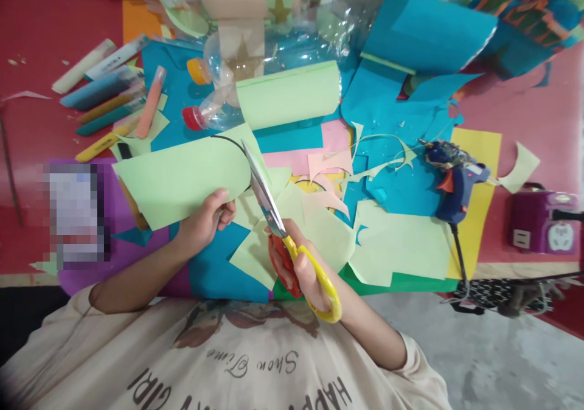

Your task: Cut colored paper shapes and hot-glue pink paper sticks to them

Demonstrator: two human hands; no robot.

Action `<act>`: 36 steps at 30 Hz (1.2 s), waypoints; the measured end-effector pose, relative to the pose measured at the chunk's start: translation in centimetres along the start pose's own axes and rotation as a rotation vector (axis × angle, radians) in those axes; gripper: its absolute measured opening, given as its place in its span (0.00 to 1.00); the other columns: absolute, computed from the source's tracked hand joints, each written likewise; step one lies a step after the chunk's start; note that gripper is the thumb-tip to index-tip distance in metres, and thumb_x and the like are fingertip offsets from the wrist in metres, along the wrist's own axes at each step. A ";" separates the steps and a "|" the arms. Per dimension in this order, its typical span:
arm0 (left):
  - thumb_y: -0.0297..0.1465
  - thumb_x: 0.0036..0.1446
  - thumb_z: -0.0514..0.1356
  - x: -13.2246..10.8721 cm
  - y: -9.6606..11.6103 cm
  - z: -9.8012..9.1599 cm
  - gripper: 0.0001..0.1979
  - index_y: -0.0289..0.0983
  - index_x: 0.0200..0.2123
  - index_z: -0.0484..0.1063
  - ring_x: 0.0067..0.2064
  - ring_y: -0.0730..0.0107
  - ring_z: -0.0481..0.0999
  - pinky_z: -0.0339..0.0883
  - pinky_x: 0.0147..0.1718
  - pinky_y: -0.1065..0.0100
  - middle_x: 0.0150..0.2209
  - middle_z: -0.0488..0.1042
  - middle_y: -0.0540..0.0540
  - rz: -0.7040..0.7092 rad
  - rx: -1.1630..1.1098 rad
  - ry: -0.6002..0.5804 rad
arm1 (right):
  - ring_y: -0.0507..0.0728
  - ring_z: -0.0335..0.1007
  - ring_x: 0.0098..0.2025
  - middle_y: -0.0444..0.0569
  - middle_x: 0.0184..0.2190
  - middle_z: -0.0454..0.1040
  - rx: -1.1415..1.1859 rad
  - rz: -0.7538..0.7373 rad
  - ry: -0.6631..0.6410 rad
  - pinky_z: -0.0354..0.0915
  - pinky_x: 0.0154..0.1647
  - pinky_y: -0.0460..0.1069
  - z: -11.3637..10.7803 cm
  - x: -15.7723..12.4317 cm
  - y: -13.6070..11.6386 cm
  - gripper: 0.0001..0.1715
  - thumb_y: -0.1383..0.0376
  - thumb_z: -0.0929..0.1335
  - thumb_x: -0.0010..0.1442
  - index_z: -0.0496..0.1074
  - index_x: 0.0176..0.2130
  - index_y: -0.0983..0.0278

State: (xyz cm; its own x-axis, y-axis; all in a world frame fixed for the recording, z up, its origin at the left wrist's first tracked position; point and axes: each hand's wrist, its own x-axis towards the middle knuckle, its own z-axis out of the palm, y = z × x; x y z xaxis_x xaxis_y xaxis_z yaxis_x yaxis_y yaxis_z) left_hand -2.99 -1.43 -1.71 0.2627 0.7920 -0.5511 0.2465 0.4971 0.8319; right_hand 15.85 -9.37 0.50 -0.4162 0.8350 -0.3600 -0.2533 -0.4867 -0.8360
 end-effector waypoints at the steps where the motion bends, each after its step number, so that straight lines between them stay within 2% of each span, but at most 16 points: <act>1: 0.49 0.58 0.46 0.0 0.1 0.0 0.22 0.39 0.22 0.61 0.19 0.76 0.57 0.58 0.24 0.71 0.16 0.54 0.55 -0.001 -0.016 -0.014 | 0.47 0.45 0.14 0.36 0.18 0.54 0.030 -0.011 -0.010 0.48 0.13 0.45 0.0 0.1 -0.1 0.40 0.33 0.53 0.53 0.59 0.50 0.58; 6: 0.50 0.57 0.48 -0.4 0.7 0.0 0.23 0.39 0.22 0.60 0.20 0.77 0.55 0.57 0.24 0.73 0.17 0.53 0.56 -0.005 -0.024 -0.070 | 0.47 0.49 0.15 0.39 0.23 0.59 0.091 0.024 -0.072 0.52 0.14 0.47 -0.4 0.4 -1.1 0.38 0.32 0.53 0.53 0.61 0.48 0.54; 12: 0.53 0.56 0.48 -0.7 1.0 0.1 0.24 0.39 0.22 0.61 0.20 0.78 0.54 0.58 0.22 0.74 0.17 0.53 0.56 -0.052 0.031 -0.081 | 0.51 0.56 0.20 0.44 0.28 0.65 -0.016 0.071 -0.105 0.55 0.22 0.51 -1.1 0.4 -2.2 0.39 0.31 0.50 0.52 0.63 0.48 0.50; 17: 0.53 0.55 0.47 -0.7 0.9 0.1 0.25 0.39 0.23 0.61 0.20 0.77 0.54 0.58 0.22 0.74 0.18 0.52 0.55 -0.049 0.041 -0.104 | 0.51 0.51 0.17 0.40 0.20 0.58 0.013 0.054 -0.095 0.52 0.19 0.49 -0.8 0.5 -1.9 0.39 0.31 0.51 0.51 0.61 0.48 0.50; 23: 0.52 0.56 0.47 -0.7 0.9 0.1 0.24 0.39 0.22 0.62 0.19 0.76 0.54 0.60 0.21 0.73 0.17 0.53 0.54 -0.028 0.058 -0.087 | 0.50 0.49 0.16 0.38 0.19 0.56 0.041 0.034 -0.039 0.51 0.15 0.48 -0.4 0.7 -1.2 0.37 0.32 0.54 0.52 0.61 0.48 0.52; 27: 0.52 0.56 0.46 -0.6 0.8 0.0 0.24 0.39 0.22 0.62 0.19 0.76 0.54 0.60 0.21 0.73 0.17 0.52 0.55 -0.029 0.054 -0.088 | 0.49 0.48 0.15 0.38 0.20 0.56 0.018 0.025 -0.031 0.50 0.14 0.47 -0.4 0.6 -1.2 0.40 0.31 0.54 0.51 0.59 0.48 0.55; 36: 0.52 0.55 0.48 -0.4 0.4 -0.3 0.24 0.39 0.21 0.62 0.19 0.76 0.54 0.59 0.23 0.72 0.17 0.52 0.54 -0.052 -0.001 -0.081 | 0.48 0.47 0.15 0.38 0.20 0.54 0.019 0.012 -0.013 0.47 0.13 0.47 -0.5 0.4 -1.1 0.37 0.32 0.54 0.53 0.60 0.47 0.54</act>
State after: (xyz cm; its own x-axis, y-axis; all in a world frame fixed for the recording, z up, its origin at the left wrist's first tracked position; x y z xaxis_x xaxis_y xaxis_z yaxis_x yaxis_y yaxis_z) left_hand -3.24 -1.43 -1.14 0.3240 0.7339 -0.5970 0.2610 0.5372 0.8021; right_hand 16.35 -8.37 1.08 -0.4309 0.8256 -0.3643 -0.2646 -0.5016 -0.8236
